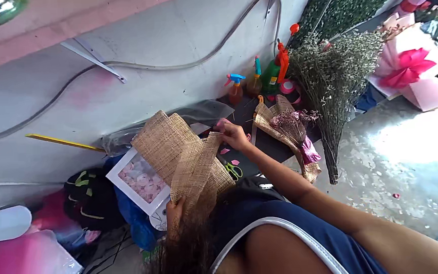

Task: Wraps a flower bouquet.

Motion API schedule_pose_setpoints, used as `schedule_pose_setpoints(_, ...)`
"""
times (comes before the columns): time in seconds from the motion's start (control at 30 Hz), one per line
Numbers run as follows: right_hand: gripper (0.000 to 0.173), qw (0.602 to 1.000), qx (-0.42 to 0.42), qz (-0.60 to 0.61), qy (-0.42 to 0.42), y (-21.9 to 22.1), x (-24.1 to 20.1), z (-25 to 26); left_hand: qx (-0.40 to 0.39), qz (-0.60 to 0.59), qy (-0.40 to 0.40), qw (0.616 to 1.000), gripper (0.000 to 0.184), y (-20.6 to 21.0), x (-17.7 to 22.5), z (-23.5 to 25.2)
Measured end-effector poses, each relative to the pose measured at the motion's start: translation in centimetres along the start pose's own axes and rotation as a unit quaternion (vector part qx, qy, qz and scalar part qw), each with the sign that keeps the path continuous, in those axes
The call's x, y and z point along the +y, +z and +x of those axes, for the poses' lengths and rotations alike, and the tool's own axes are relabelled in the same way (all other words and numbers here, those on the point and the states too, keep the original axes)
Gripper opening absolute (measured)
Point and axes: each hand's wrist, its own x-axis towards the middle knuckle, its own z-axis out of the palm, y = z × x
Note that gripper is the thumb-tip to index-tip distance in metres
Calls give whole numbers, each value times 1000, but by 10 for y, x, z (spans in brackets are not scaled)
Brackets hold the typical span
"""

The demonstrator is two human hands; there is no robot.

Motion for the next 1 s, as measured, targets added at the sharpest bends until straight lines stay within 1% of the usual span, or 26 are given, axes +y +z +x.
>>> schedule_pose_setpoints(0.03,9,999,7,-41,9,1,-4,0,7,49,-6,999,29,-1,3,3)
schedule_pose_setpoints(0.07,8,996,17,-85,30,1,-5,1,14,112,-14,994,32,-2,16,3)
schedule_pose_setpoints(0.13,7,986,28,-141,87,2,-4,5,27,231,-26,972,35,-2,62,-6)
schedule_pose_setpoints(0.17,8,982,27,-145,115,7,-10,3,40,281,-29,959,36,0,74,-8)
schedule_pose_setpoints(0.23,10,983,-2,-100,151,21,-52,-6,64,339,-51,937,41,4,83,-1)
schedule_pose_setpoints(0.27,7,987,-11,-43,155,30,-71,-9,80,332,-58,938,40,3,86,4)
schedule_pose_setpoints(0.3,7,987,-11,36,153,34,-88,-13,99,297,-60,948,39,2,89,5)
schedule_pose_setpoints(0.33,7,984,-1,111,139,33,-99,-14,117,239,-45,963,37,2,94,4)
schedule_pose_setpoints(0.37,7,980,16,165,115,26,-101,-11,130,172,-17,976,35,3,102,2)
schedule_pose_setpoints(0.4,16,975,25,199,92,16,-95,-5,131,107,6,986,32,5,113,-2)
schedule_pose_setpoints(0.43,35,973,22,214,82,5,-83,1,125,53,23,990,31,7,126,-7)
schedule_pose_setpoints(0.5,78,977,-44,189,89,-10,-56,5,112,-16,49,992,28,17,147,-12)
schedule_pose_setpoints(0.53,88,977,-82,168,102,-8,-48,1,104,-40,54,992,28,25,157,-12)
schedule_pose_setpoints(0.57,89,974,-120,155,117,0,-43,-6,95,-54,61,992,28,34,165,-11)
schedule_pose_setpoints(0.6,81,965,-153,156,145,11,-45,-17,84,-63,68,992,28,45,174,-11)
schedule_pose_setpoints(0.63,65,956,-157,168,185,23,-51,-28,76,-73,72,992,26,57,181,-11)
schedule_pose_setpoints(0.67,50,951,-134,173,217,33,-57,-37,70,-85,79,991,25,69,185,-11)
schedule_pose_setpoints(0.7,40,954,-86,169,233,41,-56,-44,62,-93,85,990,24,79,188,-11)
schedule_pose_setpoints(0.73,36,959,-27,155,236,43,-53,-48,51,-86,96,990,24,88,192,-11)
schedule_pose_setpoints(0.77,33,965,27,130,227,41,-50,-51,35,-64,112,991,27,95,197,-13)
schedule_pose_setpoints(0.83,27,976,103,51,188,32,-51,-60,-20,3,149,989,34,106,207,-16)
schedule_pose_setpoints(0.9,24,981,140,-30,132,15,-56,-72,-120,68,149,979,45,109,222,-20)
schedule_pose_setpoints(0.93,24,983,147,-51,101,4,-54,-79,-162,94,145,972,49,110,229,-20)
schedule_pose_setpoints(0.97,25,984,156,-55,72,-5,-50,-85,-190,117,143,964,52,111,237,-19)
schedule_pose_setpoints(1.0,24,984,164,-42,51,-14,-44,-89,-199,139,147,959,52,114,245,-16)
